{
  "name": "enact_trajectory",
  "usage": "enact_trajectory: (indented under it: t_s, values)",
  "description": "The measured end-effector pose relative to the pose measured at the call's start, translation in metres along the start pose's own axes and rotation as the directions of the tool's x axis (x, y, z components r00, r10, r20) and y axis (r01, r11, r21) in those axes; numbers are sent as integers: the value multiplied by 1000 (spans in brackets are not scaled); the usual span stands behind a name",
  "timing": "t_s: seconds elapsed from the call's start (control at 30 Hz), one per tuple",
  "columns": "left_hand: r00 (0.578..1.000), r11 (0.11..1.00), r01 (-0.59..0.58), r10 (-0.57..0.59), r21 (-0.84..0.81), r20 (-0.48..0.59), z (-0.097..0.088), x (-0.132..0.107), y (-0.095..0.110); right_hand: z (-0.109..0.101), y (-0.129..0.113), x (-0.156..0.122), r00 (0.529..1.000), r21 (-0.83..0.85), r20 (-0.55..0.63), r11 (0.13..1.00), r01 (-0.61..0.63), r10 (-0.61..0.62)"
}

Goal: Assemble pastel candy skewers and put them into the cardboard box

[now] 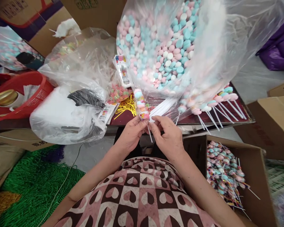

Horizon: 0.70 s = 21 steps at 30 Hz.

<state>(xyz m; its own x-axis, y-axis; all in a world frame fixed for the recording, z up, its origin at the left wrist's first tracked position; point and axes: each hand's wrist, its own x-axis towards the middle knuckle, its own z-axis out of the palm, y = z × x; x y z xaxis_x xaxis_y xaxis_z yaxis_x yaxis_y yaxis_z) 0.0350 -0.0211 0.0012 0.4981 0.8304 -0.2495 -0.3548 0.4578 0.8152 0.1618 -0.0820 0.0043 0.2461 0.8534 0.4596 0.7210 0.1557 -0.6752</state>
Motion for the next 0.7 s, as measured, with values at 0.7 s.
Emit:
enact_trajectory:
  t_s: [0.7]
  values:
    - [980,979,190,-193,71,41,5,-3,-3,20,13,2,994,-108,-108,994,-32,20]
